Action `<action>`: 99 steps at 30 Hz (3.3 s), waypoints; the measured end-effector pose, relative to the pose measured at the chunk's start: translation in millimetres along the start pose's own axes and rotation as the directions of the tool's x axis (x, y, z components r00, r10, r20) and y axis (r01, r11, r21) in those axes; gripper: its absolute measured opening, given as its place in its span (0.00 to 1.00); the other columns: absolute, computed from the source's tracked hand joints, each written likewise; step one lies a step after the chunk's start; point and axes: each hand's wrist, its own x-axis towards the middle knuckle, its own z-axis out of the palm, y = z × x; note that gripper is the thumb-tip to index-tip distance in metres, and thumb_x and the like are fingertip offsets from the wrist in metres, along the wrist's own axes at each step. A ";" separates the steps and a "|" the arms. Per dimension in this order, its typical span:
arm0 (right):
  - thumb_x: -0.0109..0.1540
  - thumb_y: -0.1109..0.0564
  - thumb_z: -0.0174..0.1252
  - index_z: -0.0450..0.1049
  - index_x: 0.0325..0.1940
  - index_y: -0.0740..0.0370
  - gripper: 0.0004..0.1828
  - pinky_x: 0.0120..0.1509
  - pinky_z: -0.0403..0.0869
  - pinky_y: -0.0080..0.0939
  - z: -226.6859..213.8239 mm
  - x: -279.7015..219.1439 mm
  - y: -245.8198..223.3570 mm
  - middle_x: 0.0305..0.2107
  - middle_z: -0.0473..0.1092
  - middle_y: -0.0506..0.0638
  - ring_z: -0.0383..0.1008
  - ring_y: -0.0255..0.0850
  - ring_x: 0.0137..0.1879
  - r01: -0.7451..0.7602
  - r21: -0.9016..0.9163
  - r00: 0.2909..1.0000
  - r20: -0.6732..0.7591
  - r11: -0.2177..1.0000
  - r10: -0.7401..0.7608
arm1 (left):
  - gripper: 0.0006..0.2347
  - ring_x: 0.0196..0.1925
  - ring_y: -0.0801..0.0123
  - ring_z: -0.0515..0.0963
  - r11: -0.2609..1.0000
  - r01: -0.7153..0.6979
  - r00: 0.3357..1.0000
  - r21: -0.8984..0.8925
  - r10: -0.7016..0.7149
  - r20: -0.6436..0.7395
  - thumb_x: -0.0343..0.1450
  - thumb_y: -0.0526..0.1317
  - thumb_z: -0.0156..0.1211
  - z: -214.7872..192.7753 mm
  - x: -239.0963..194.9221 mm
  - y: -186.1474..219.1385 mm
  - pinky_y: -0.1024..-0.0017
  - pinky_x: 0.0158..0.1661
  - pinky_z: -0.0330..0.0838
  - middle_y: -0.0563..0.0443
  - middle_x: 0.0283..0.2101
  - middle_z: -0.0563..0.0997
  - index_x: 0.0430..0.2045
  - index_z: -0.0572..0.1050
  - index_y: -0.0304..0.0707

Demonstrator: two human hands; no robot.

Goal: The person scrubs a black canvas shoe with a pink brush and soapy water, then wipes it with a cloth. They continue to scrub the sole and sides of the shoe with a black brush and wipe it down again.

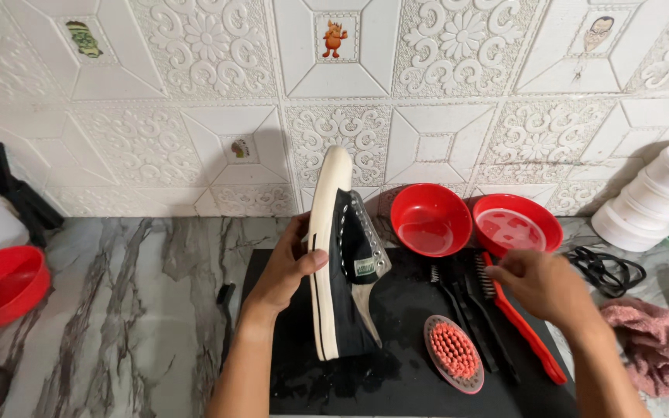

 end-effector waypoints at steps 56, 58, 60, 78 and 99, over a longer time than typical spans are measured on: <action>0.65 0.45 0.54 0.82 0.52 0.35 0.14 0.64 0.74 0.59 65.3 84.8 -1.5 0.43 0.77 0.39 0.80 0.45 0.49 0.412 -0.236 0.750 -0.461 0.880 -0.475 | 0.42 0.55 0.67 0.77 0.999 0.042 0.989 -0.033 -0.046 -0.143 0.59 0.49 0.68 14.3 -14.0 25.6 0.66 0.48 0.75 0.53 0.63 0.74 0.72 0.57 0.50; 0.60 0.60 0.54 0.83 0.46 0.33 0.21 0.51 0.71 0.52 69.5 87.5 -2.6 0.36 0.77 0.36 0.79 0.41 0.41 0.420 -0.373 0.618 -0.550 0.827 -0.562 | 0.42 0.56 0.67 0.77 0.999 -0.038 0.993 -0.015 0.036 -0.111 0.58 0.49 0.69 14.9 -13.4 24.8 0.68 0.50 0.75 0.50 0.63 0.74 0.71 0.60 0.45; 0.60 0.57 0.53 0.82 0.47 0.30 0.21 0.54 0.71 0.54 76.3 88.8 0.6 0.38 0.76 0.35 0.79 0.43 0.45 0.396 -0.385 0.647 -0.527 0.834 -0.551 | 0.42 0.51 0.68 0.75 0.999 0.023 0.994 -0.024 -0.025 -0.105 0.58 0.49 0.67 15.2 -19.1 31.8 0.68 0.47 0.74 0.51 0.56 0.72 0.71 0.61 0.46; 0.67 0.51 0.44 0.72 0.54 0.49 0.15 0.61 0.63 0.58 25.9 52.5 -26.3 0.42 0.76 0.51 0.73 0.52 0.56 0.368 0.087 0.866 -0.394 0.926 -0.307 | 0.44 0.60 0.68 0.75 0.948 0.292 0.953 0.123 -0.299 0.041 0.56 0.56 0.67 32.0 -18.3 44.2 0.71 0.57 0.70 0.51 0.61 0.75 0.70 0.60 0.43; 0.57 0.28 0.62 0.68 0.19 0.54 0.30 0.52 0.51 0.51 10.0 4.3 -104.9 0.22 0.63 0.43 0.58 0.45 0.37 0.745 -0.290 0.209 -0.754 0.601 -0.623 | 0.43 0.59 0.74 0.78 0.921 0.340 0.939 0.191 -0.344 -0.011 0.51 0.50 0.70 48.6 -16.0 43.4 0.74 0.57 0.71 0.55 0.59 0.79 0.66 0.65 0.45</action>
